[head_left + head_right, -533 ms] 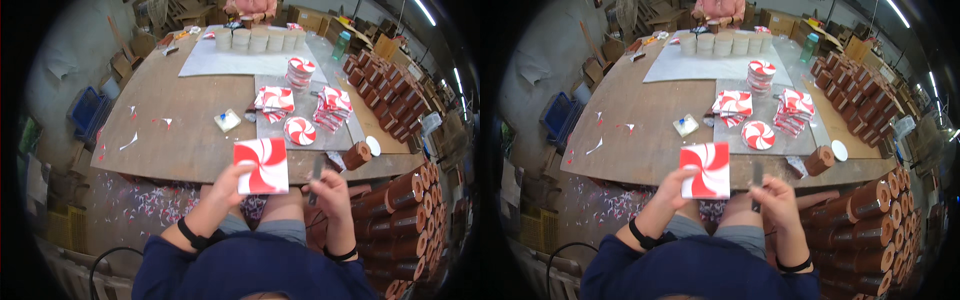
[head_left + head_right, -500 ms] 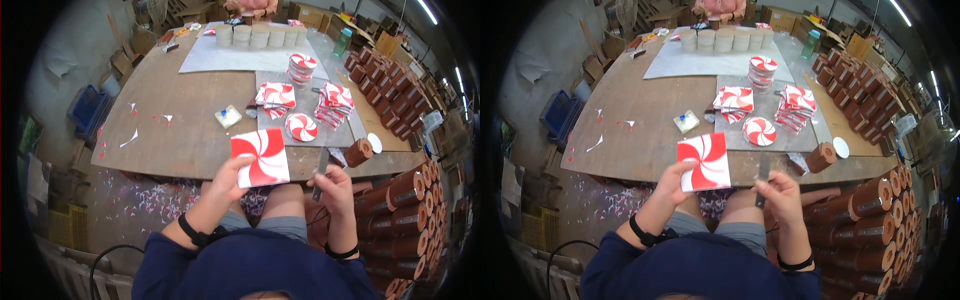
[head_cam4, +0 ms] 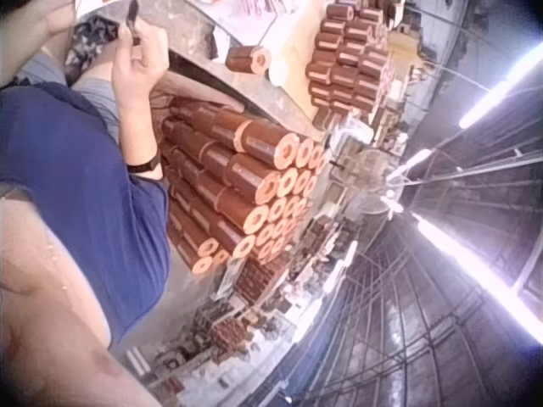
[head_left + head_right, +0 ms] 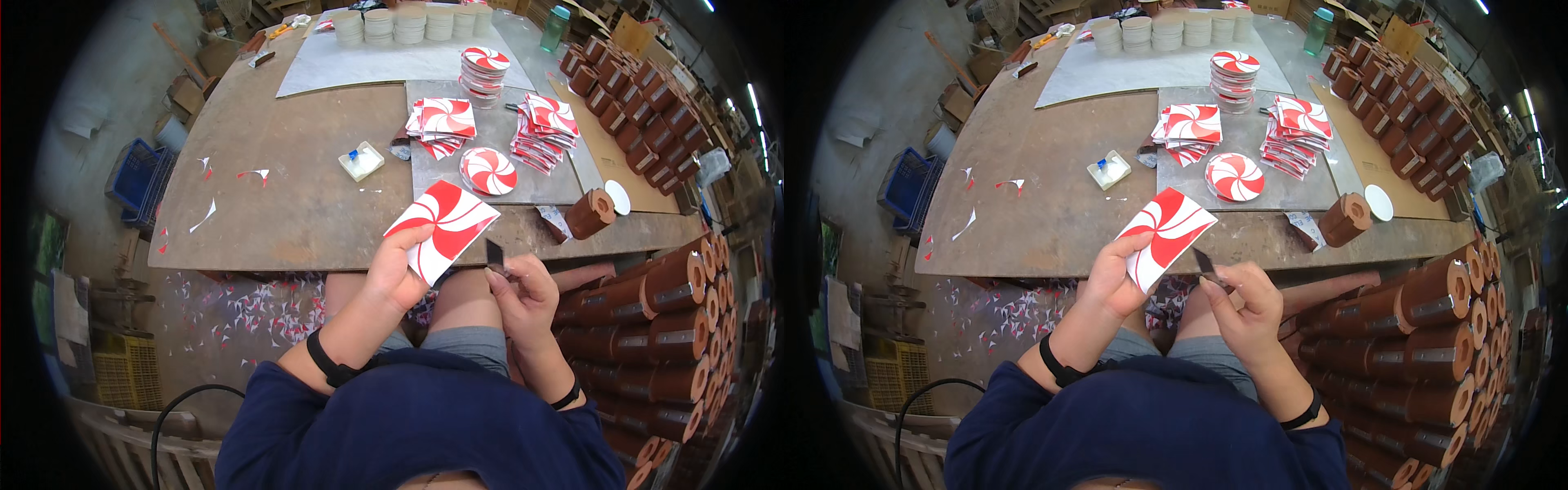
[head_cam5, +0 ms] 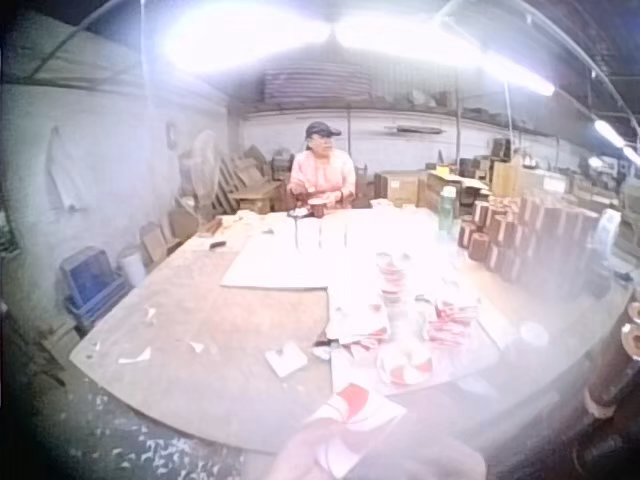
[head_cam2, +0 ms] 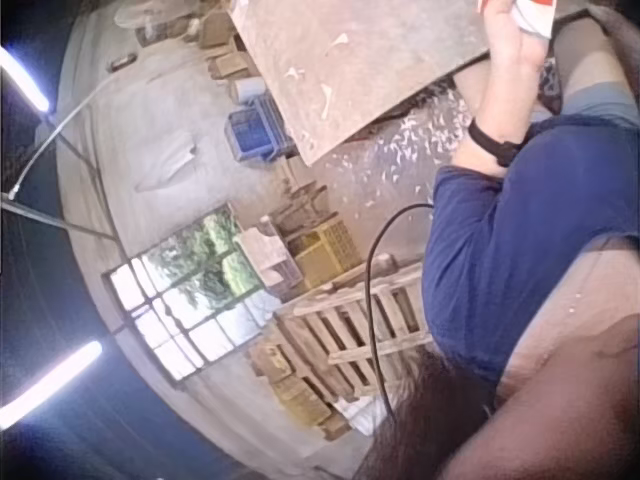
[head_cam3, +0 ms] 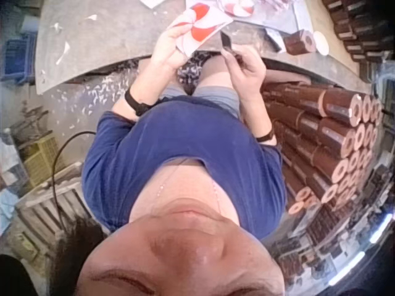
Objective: The person is using a small blade to trim the edges of circular paper cutouts with red and white peppermint patterns.
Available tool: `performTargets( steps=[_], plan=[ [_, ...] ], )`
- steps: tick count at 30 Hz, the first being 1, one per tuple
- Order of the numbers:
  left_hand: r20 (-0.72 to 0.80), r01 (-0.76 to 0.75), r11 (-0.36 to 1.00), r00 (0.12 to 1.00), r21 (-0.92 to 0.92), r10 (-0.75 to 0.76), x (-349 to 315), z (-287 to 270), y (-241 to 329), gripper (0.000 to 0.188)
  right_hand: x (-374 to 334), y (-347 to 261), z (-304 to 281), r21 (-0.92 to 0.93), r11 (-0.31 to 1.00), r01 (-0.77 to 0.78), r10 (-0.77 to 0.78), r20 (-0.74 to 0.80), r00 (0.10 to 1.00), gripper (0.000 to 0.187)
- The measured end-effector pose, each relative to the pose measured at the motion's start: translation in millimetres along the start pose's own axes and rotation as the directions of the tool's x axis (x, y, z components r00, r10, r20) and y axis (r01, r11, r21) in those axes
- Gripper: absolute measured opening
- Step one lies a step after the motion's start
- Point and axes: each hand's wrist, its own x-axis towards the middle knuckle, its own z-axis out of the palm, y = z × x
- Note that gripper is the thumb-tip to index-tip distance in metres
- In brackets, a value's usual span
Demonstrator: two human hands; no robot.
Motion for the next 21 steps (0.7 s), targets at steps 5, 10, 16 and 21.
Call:
performTargets(
  steps=[5, 10, 16, 21],
  plan=[
    [-0.013, 0.073, 0.994, 0.997, -0.075, -0.075, -3, 4, -3, 0.034, 5, 0, 5, -0.313, 0.929, 0.2, -0.215, -0.013, 0.977, 0.028],
    [-0.103, 0.14, 0.978, 0.982, -0.152, -0.156, -5, 6, -6, 0.025, 11, 10, 6, -0.449, 0.753, 0.48, -0.505, 0.072, 0.86, 0.038],
    [-0.061, 0.211, 0.957, 0.972, -0.199, -0.227, -9, -1, -10, 0.025, 12, 6, 9, -0.542, 0.646, 0.537, -0.549, 0.159, 0.821, 0.034],
    [-0.055, 0.21, 0.949, 0.972, -0.236, -0.228, -10, -1, -11, 0.026, 13, 4, 8, -0.576, 0.61, 0.544, -0.548, 0.189, 0.815, 0.032]
  ],
)
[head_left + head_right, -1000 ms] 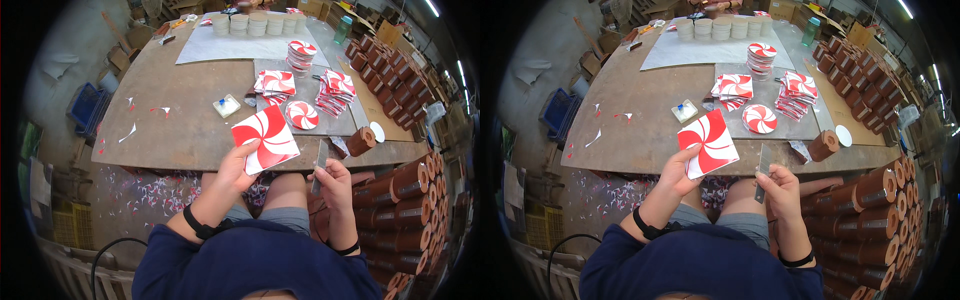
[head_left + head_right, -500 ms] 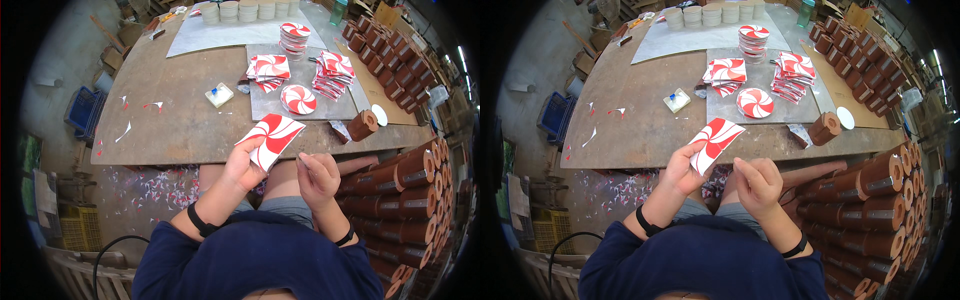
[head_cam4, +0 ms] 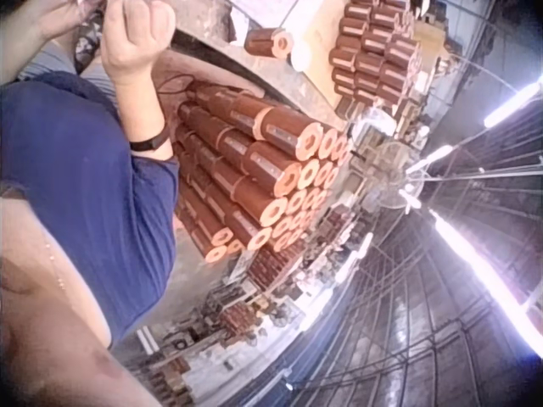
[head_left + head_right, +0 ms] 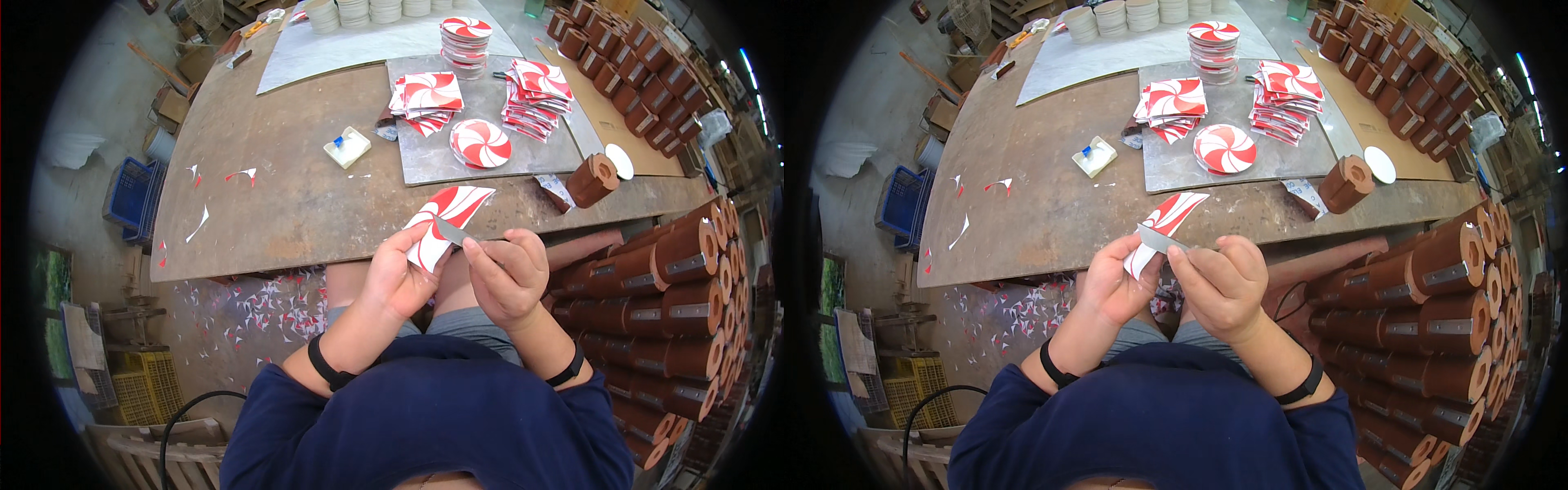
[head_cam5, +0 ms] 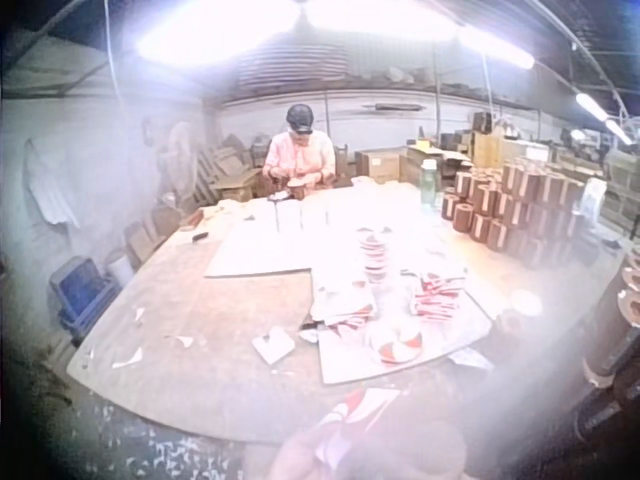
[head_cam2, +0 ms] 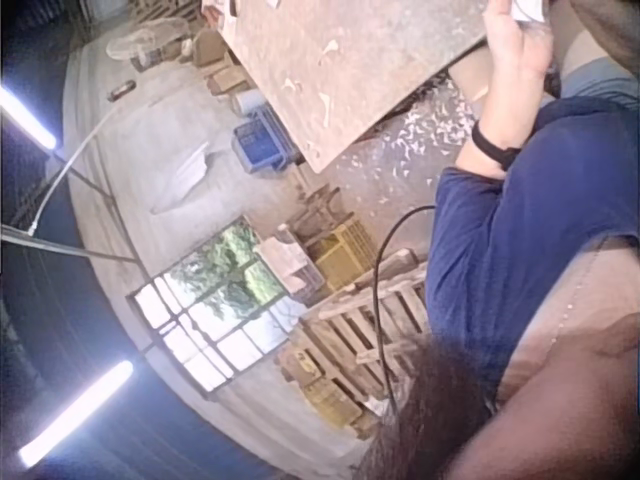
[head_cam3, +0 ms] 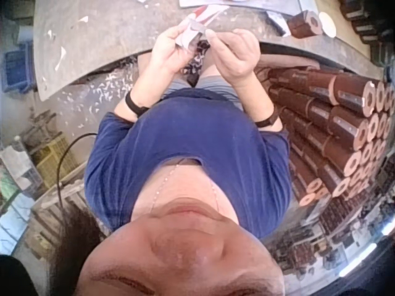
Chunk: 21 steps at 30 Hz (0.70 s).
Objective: The person is using a small blade to trim the edges of circular paper cutouts with red and white peppermint patterns.
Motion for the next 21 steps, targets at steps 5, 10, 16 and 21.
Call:
performTargets(
  steps=[5, 10, 16, 21],
  plan=[
    [0.048, 0.028, 0.997, 0.999, -0.066, -0.025, -3, -1, 0, 0.028, 4, 0, 0, -0.012, 1.0, 0.026, -0.026, 0.0, 1.0, 0.031],
    [0.019, -0.012, 0.998, 1.0, -0.066, 0.013, -4, -1, 0, 0.029, 4, 2, 0, -0.033, 0.998, 0.06, -0.06, 0.001, 0.998, 0.031],
    [0.02, -0.029, 0.998, 0.999, -0.055, 0.03, -6, 2, -1, 0.029, 6, 7, 0, -0.047, 0.994, 0.1, -0.099, 0.017, 0.995, 0.029],
    [-0.001, -0.056, 0.998, 0.998, -0.038, 0.056, -6, 0, -1, 0.029, 4, 10, 4, -0.041, 0.993, 0.113, -0.113, 0.005, 0.994, 0.029]
  ],
)
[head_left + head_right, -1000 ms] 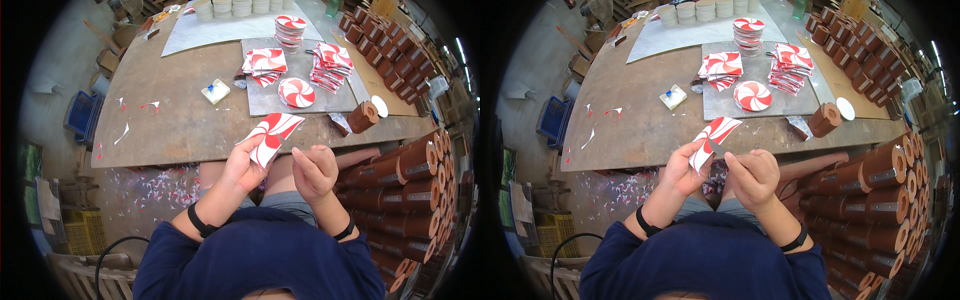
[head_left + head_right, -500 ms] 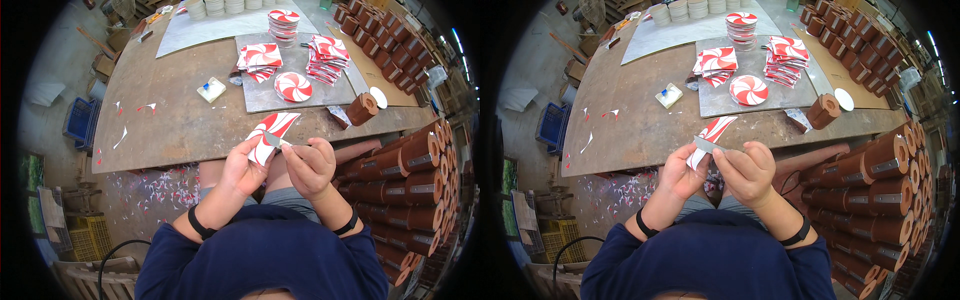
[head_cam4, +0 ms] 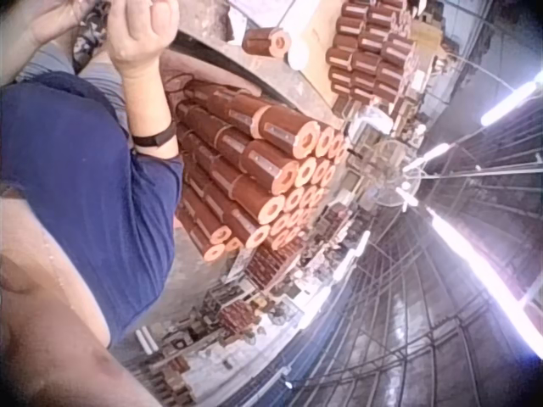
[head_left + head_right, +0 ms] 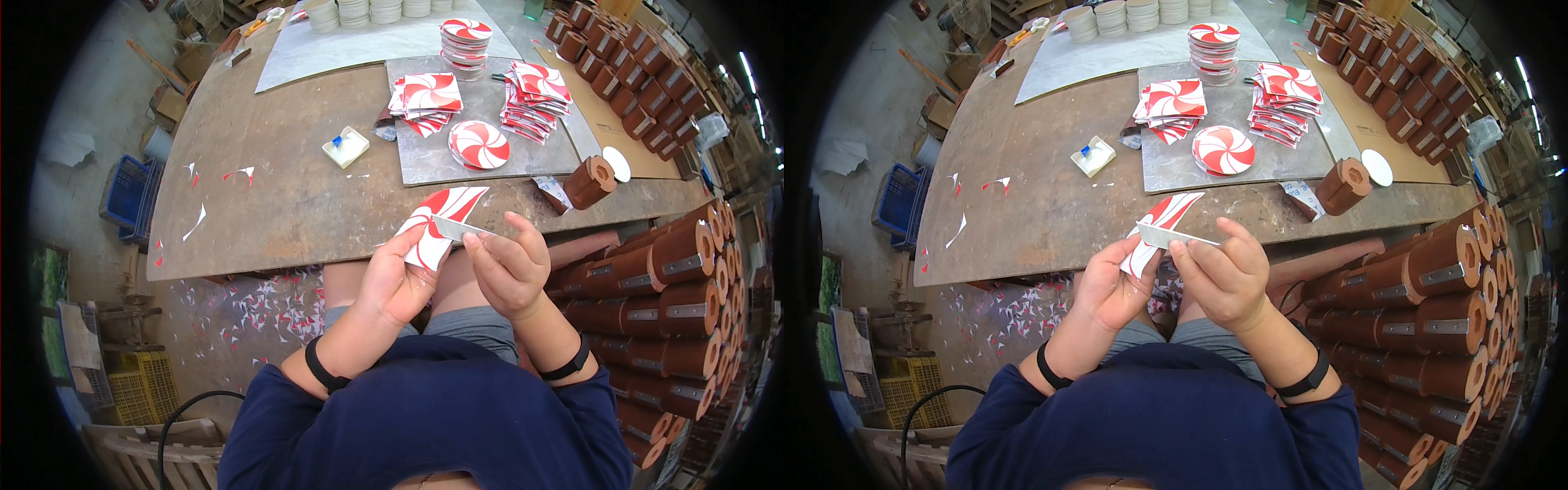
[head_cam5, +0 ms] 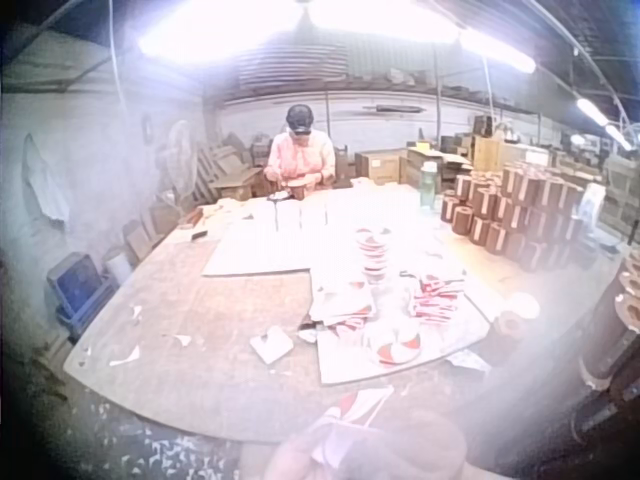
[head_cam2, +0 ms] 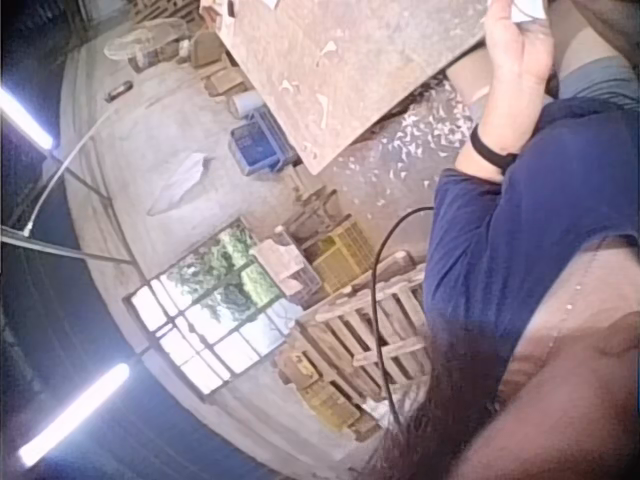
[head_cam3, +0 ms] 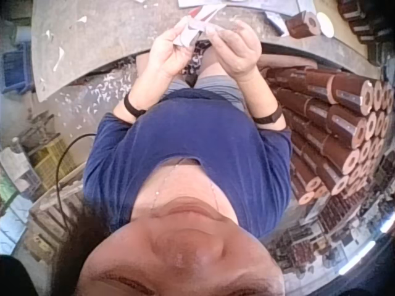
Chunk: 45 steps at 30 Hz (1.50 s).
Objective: The person is using a small blade to trim the edges of circular paper cutouts with red and white peppermint patterns.
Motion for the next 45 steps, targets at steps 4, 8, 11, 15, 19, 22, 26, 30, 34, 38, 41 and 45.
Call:
performTargets(
  steps=[4, 8, 11, 15, 19, 22, 26, 30, 34, 38, 41, 45],
  plan=[
    [-0.003, 0.001, 1.0, 1.0, -0.028, -0.001, -1, -1, 1, 0.029, 1, 1, 0, 0.015, 1.0, -0.013, 0.013, 0.02, 1.0, 0.027],
    [0.028, 0.001, 1.0, 1.0, -0.017, 0.0, 0, -2, 1, 0.029, -2, 11, 4, -0.039, 0.999, -0.016, 0.016, 0.002, 1.0, 0.025],
    [0.012, -0.034, 0.999, 0.999, -0.005, 0.034, -2, 1, 1, 0.029, 2, 6, 0, -0.013, 0.998, -0.057, 0.058, 0.011, 0.998, 0.025],
    [0.04, -0.064, 0.998, 0.997, 0.004, 0.064, -6, 2, 1, 0.029, 8, -6, -8, 0.03, 0.998, -0.055, 0.054, 0.018, 0.998, 0.026],
    [0.048, -0.087, 0.996, 0.995, 0.023, 0.085, -6, 2, 0, 0.03, 10, -7, -8, 0.042, 0.997, -0.057, 0.056, 0.02, 0.998, 0.026],
    [0.123, -0.073, 0.994, 0.99, 0.086, 0.062, -7, -3, 3, 0.031, 8, -7, -8, 0.028, 0.998, -0.049, 0.048, 0.022, 0.999, 0.027],
    [0.108, -0.087, 0.99, 0.991, 0.112, 0.075, -8, 0, 2, 0.031, 7, -8, -9, 0.016, 0.999, -0.04, 0.04, 0.02, 0.999, 0.027],
    [0.111, -0.088, 0.991, 0.991, 0.103, 0.076, -8, 0, 1, 0.031, 8, -9, -11, 0.016, 0.998, -0.062, 0.061, 0.026, 0.998, 0.027],
    [0.068, -0.119, 0.991, 0.991, 0.063, 0.115, -8, 3, -2, 0.031, 7, -9, -11, 0.025, 0.997, -0.07, 0.069, 0.026, 0.997, 0.027],
    [0.057, -0.118, 0.992, 0.992, 0.051, 0.115, -9, 5, -3, 0.031, 5, -10, -11, 0.032, 0.996, -0.088, 0.087, 0.03, 0.996, 0.027],
    [0.059, -0.131, 0.99, 0.99, 0.061, 0.128, -7, 3, -3, 0.031, 5, -11, -10, 0.062, 0.989, -0.132, 0.132, 0.008, 0.991, 0.027],
    [0.058, -0.133, 0.99, 0.99, 0.051, 0.13, -5, 0, -1, 0.032, 7, -10, -9, 0.181, 0.939, -0.294, 0.284, 0.079, 0.956, 0.026]
  ],
)
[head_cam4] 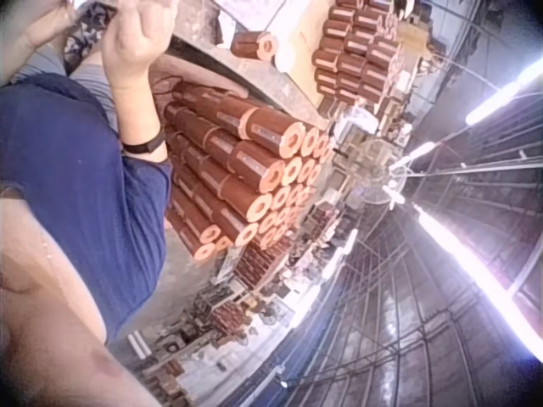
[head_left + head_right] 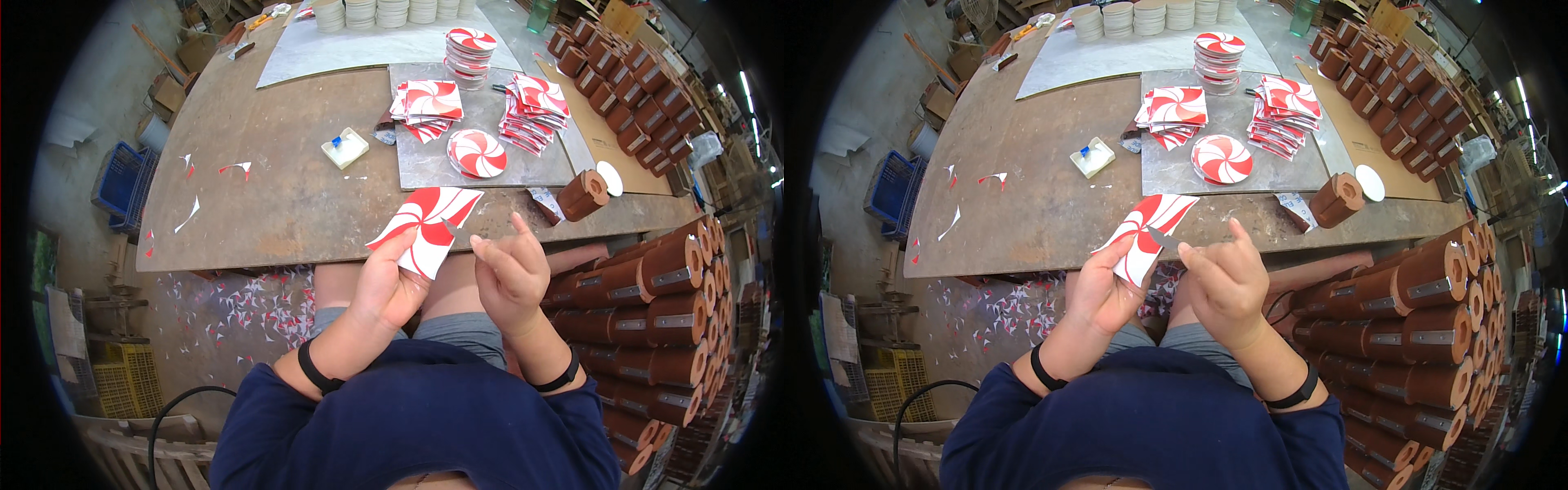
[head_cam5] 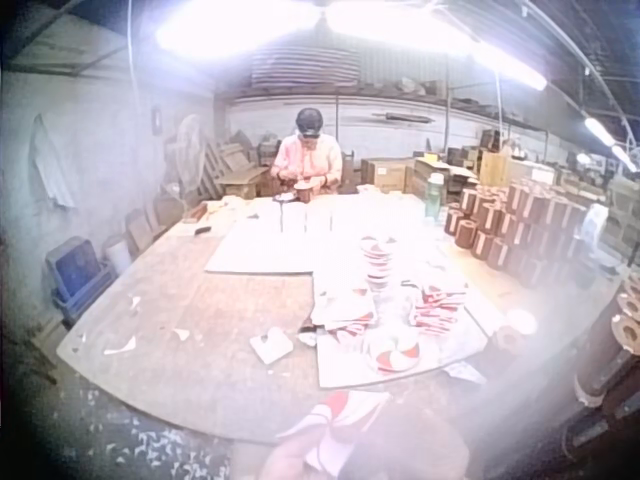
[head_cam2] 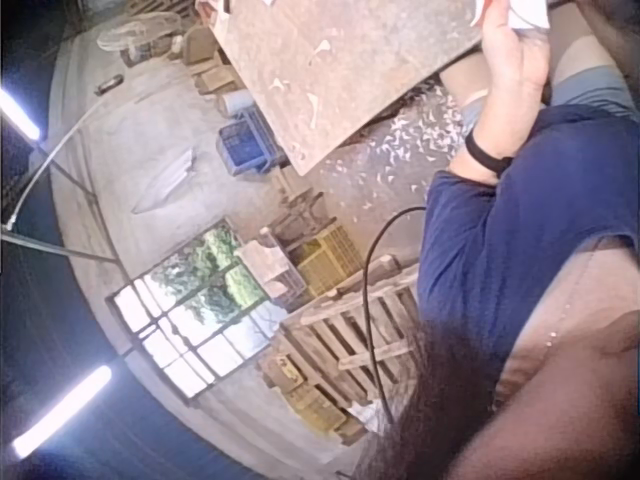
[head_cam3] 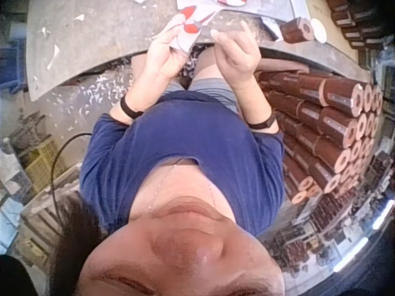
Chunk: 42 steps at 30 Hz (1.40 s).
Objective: The person is using a small blade to trim the edges of circular paper cutouts with red and white peppermint patterns.
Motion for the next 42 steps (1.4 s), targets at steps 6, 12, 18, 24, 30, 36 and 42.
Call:
performTargets(
  steps=[6, 12, 18, 24, 30, 36, 42],
  plan=[
    [-0.029, -0.02, 1.0, 0.999, 0.01, 0.02, 0, 1, 0, 0.032, -3, 4, 3, 0.433, 0.785, -0.442, 0.439, 0.113, 0.891, 0.022],
    [-0.019, -0.02, 1.0, 1.0, 0.014, 0.02, -1, 2, -1, 0.031, -2, 4, -1, -0.06, 0.998, -0.009, 0.01, 0.012, 1.0, 0.025],
    [0.009, -0.012, 1.0, 1.0, 0.022, 0.012, -2, 3, -2, 0.031, -3, 5, 1, -0.252, 0.954, 0.165, -0.175, -0.019, 0.984, 0.026],
    [-0.017, -0.034, 0.999, 0.999, 0.036, 0.035, -7, 8, -3, 0.031, -4, 6, 2, -0.267, 0.946, 0.183, -0.204, -0.052, 0.978, 0.025],
    [-0.003, -0.042, 0.996, 0.999, 0.073, 0.043, -7, 11, -4, 0.03, -3, 7, 3, -0.268, 0.953, 0.141, -0.166, -0.072, 0.984, 0.023],
    [0.008, -0.044, 0.993, 0.999, 0.112, 0.043, -9, 13, -4, 0.032, 2, 3, 2, -0.217, 0.968, 0.126, -0.148, -0.091, 0.985, 0.02],
    [0.027, -0.037, 0.989, 0.999, 0.142, 0.033, -10, 14, -4, 0.033, 3, 1, -1, -0.19, 0.975, 0.112, -0.131, -0.088, 0.988, 0.021]
  ],
)
